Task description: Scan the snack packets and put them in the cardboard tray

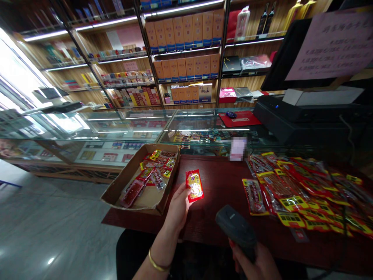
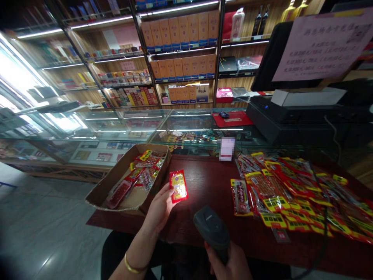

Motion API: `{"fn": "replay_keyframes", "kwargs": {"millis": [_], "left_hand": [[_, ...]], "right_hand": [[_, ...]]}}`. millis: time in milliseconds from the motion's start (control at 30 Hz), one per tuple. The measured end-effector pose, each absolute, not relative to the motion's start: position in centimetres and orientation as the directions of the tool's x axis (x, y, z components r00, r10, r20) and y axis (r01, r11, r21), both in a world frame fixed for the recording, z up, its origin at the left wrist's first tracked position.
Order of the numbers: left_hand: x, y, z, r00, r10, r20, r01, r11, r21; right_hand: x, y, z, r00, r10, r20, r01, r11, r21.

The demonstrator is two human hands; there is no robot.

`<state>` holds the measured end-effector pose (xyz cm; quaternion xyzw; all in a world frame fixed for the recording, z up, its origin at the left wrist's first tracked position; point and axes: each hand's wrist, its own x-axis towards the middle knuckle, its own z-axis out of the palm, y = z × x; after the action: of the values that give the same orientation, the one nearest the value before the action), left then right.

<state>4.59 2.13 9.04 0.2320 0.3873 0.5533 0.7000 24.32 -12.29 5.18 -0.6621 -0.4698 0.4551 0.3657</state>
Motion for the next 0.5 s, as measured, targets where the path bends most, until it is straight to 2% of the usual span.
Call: {"fn": "replay_keyframes", "kwargs": {"millis": [267,367,500], "left_hand": [[4.6,2.3,8.0,0.093,0.95,-0.298,-0.523,0.301,0.797],[5.2,2.5,7.2,0.09,0.958,-0.272,-0.429,0.284,0.858],[8.5,2.8,5.8,0.308,0.909,-0.279,-0.262,0.363,0.894]], "right_hand": [[23.2,-11.5,5.2,0.194,0.957,-0.217,0.26,-0.264,-0.929],[23.3,-12.0,5.8,0.234,0.954,-0.187,0.24,-0.243,-0.94],[24.4,-13.4,5.8,0.282,0.935,-0.214,0.2,-0.275,-0.94]]}}
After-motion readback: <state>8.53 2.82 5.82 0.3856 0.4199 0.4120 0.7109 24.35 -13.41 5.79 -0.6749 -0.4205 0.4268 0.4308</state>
